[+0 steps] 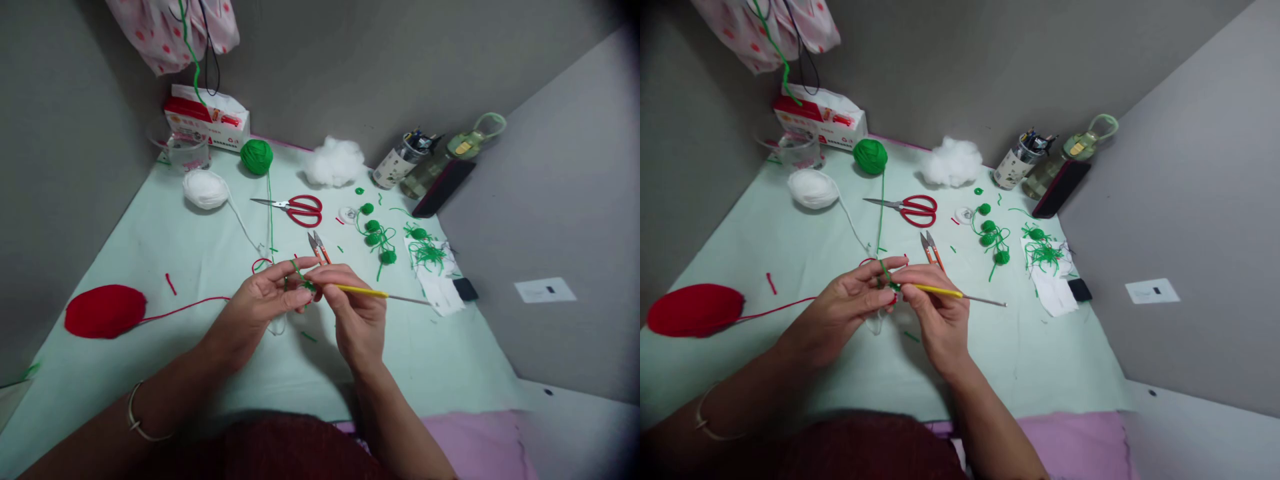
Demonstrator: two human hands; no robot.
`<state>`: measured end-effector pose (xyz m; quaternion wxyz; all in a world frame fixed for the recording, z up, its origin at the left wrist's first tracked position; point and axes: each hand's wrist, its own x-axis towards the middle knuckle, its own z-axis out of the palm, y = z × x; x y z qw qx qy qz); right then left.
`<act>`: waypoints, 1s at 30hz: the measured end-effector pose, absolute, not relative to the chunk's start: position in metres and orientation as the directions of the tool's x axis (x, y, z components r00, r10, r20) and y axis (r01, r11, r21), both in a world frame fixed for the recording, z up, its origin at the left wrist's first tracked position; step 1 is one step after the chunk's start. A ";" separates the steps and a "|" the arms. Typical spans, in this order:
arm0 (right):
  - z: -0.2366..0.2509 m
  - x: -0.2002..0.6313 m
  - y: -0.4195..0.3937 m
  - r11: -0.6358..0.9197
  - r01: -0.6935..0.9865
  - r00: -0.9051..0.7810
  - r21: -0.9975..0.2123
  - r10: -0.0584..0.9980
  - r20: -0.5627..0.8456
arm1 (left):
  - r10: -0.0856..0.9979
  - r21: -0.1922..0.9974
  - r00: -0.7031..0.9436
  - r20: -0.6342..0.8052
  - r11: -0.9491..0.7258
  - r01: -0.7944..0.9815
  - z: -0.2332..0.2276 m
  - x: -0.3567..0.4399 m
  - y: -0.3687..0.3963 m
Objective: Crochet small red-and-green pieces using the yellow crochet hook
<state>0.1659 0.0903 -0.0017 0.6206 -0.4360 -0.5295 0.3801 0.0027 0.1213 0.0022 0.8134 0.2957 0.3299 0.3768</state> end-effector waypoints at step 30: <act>-0.008 0.167 0.076 0.589 0.480 -0.018 -0.650 0.747 0.664 | 0.915 0.897 0.331 -0.233 0.334 -0.291 0.004 -0.001 0.116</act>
